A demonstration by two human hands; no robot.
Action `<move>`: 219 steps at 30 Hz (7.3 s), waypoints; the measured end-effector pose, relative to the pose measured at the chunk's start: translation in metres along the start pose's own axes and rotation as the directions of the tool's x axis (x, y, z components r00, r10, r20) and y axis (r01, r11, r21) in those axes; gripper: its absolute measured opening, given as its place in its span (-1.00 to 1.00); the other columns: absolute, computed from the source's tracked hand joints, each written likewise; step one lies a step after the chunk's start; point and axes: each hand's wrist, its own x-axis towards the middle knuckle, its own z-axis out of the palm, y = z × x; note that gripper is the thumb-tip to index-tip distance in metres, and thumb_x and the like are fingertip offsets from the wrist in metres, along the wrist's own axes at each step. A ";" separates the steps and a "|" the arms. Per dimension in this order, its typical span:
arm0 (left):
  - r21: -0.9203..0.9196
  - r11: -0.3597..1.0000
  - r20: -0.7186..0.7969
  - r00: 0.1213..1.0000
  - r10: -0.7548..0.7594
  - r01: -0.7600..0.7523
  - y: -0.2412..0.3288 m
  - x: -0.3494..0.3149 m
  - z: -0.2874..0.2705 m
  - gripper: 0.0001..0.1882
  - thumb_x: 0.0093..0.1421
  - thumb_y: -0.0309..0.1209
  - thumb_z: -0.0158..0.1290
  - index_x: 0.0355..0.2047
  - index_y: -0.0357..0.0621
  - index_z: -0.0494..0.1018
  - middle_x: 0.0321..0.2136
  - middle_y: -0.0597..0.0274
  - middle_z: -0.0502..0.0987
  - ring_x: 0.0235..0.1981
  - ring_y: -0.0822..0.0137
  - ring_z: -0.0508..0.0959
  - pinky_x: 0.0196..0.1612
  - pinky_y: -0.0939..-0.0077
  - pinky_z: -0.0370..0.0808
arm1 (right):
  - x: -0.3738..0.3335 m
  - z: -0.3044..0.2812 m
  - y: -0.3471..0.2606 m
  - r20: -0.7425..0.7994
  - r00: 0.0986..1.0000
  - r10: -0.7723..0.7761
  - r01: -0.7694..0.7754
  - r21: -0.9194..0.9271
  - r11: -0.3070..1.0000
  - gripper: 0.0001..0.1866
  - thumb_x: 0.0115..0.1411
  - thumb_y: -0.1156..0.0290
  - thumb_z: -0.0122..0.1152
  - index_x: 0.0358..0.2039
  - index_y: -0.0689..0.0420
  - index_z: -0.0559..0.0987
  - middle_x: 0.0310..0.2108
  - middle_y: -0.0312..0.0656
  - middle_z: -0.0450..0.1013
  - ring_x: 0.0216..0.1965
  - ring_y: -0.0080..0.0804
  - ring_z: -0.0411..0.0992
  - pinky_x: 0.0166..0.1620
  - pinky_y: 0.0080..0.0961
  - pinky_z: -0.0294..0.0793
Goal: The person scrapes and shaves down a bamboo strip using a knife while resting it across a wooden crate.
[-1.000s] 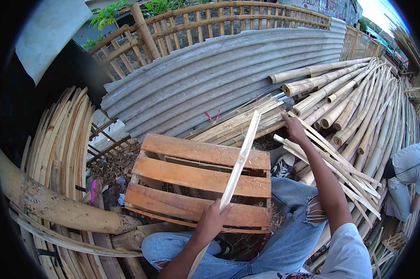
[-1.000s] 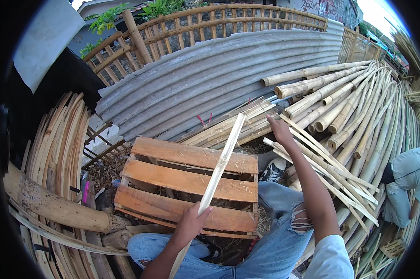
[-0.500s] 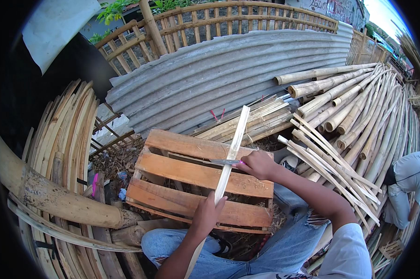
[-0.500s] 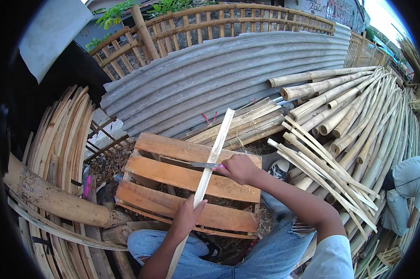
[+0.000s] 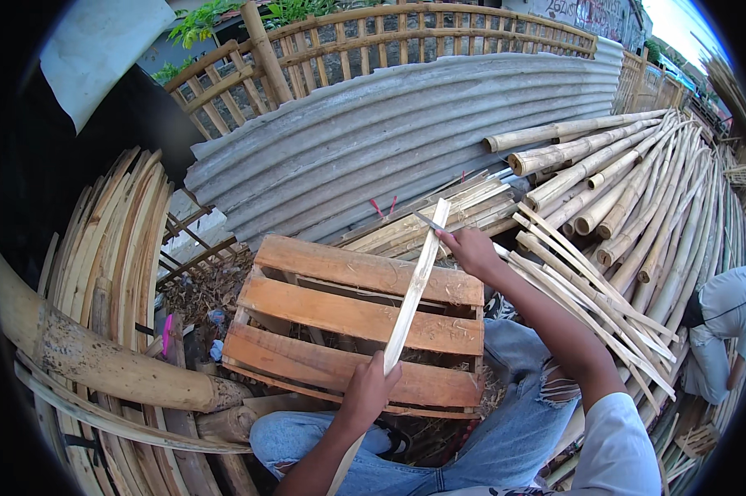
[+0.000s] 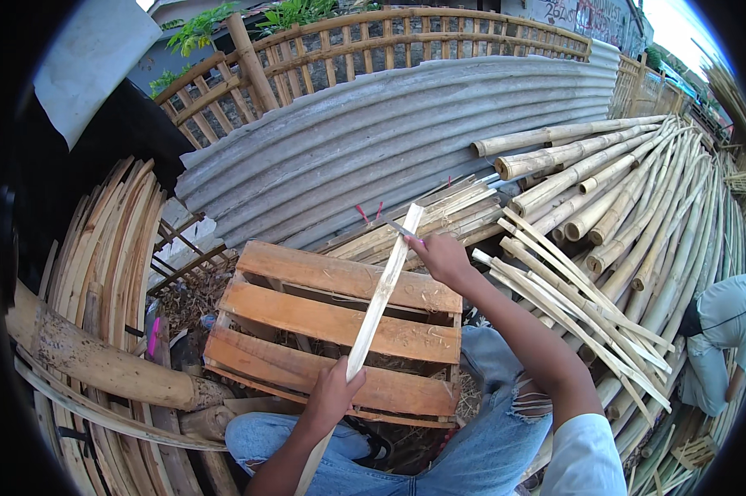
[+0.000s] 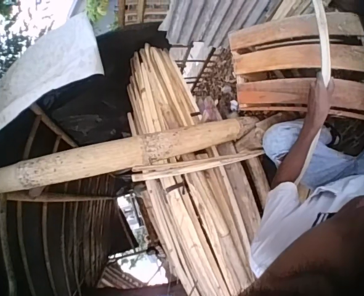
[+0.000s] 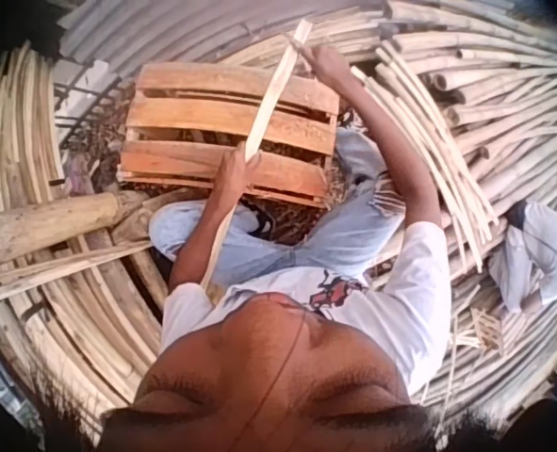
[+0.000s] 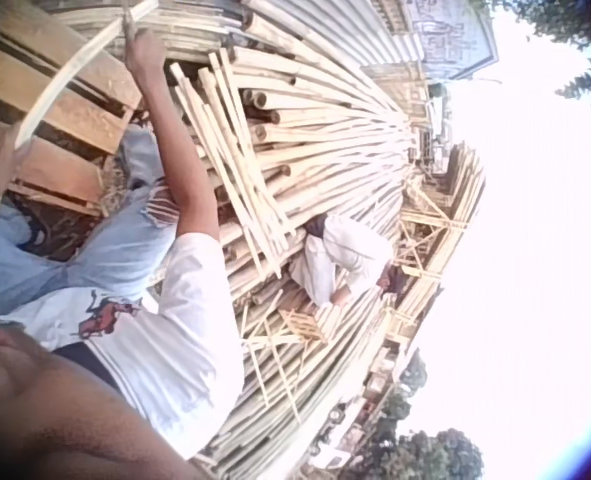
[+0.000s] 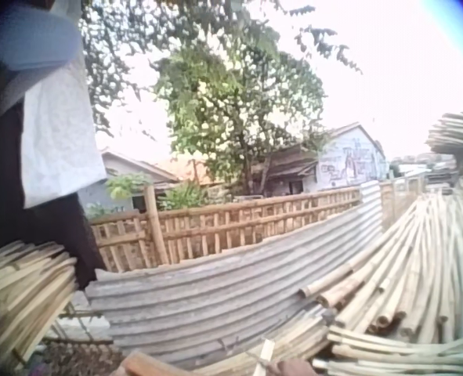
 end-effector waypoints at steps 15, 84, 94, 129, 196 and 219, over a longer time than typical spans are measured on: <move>-0.100 0.993 0.182 0.982 -0.044 0.063 0.017 -0.009 0.007 -0.64 0.26 -0.22 -0.05 -0.30 -0.39 0.32 -0.65 0.01 0.42 -0.72 0.25 0.50 -0.67 0.39 0.44 | 0.014 0.009 0.163 -0.172 0.978 0.121 -0.122 0.009 0.993 -0.58 0.34 0.06 -0.29 -0.02 -0.09 0.50 -0.51 0.17 0.42 -0.40 0.19 0.40 -0.28 -0.01 0.32; -0.110 0.990 0.194 0.979 -0.069 0.092 0.027 -0.007 0.017 -0.72 0.26 -0.28 -0.04 -0.32 -0.33 0.33 -0.75 0.25 0.35 -0.79 0.47 0.40 -0.74 0.56 0.38 | -0.025 0.003 0.152 -0.132 0.921 0.366 -0.388 -0.361 0.848 -0.70 0.08 0.25 0.04 -0.44 0.19 0.63 -0.41 0.06 0.54 -0.32 -0.07 0.54 -0.27 -0.14 0.52; -0.449 0.871 0.315 0.948 -0.055 0.200 0.012 0.003 -0.002 -0.73 0.26 -0.24 -0.02 -0.39 -0.19 0.28 -0.75 0.42 0.24 -0.81 0.58 0.30 -0.77 0.66 0.30 | -0.027 -0.034 0.129 -0.188 0.932 0.310 -0.262 0.243 0.934 -0.60 0.05 0.17 0.08 -0.45 0.35 0.53 -0.50 0.14 0.47 -0.41 0.02 0.47 -0.28 -0.19 0.39; -0.568 0.792 0.295 0.954 -0.058 0.224 0.008 0.023 -0.012 -0.78 0.23 -0.33 0.05 -0.40 -0.18 0.27 -0.76 0.39 0.29 -0.84 0.57 0.29 -0.77 0.69 0.26 | -0.076 -0.022 -0.075 0.217 0.970 -0.112 0.120 -0.025 0.992 -0.36 0.21 -0.17 -0.11 -0.63 0.17 0.55 -0.68 0.03 0.43 -0.53 0.02 0.47 -0.40 -0.15 0.44; -0.816 0.542 0.310 0.944 0.115 0.202 0.017 0.085 -0.008 -0.78 0.22 -0.43 0.02 -0.38 -0.09 0.15 -0.81 0.47 0.14 -0.86 0.65 0.09 -0.83 0.71 -0.03 | -0.024 0.013 -0.051 -0.004 0.863 -0.505 0.503 -0.088 0.860 -0.40 0.22 -0.13 -0.11 -0.64 0.15 0.53 -0.76 0.01 0.36 -0.63 0.03 0.40 -0.51 -0.15 0.35; -0.767 0.636 0.226 0.963 0.146 0.084 0.030 0.103 -0.006 -0.83 0.30 -0.32 -0.09 -0.24 -0.15 0.22 -0.78 0.44 0.15 -0.84 0.63 0.07 -0.79 0.72 0.00 | 0.010 0.027 -0.009 -0.237 0.707 -0.666 0.579 -0.348 0.738 -0.44 0.12 -0.21 -0.01 -0.67 0.04 0.46 -0.83 -0.15 0.31 -0.75 -0.12 0.36 -0.66 -0.27 0.27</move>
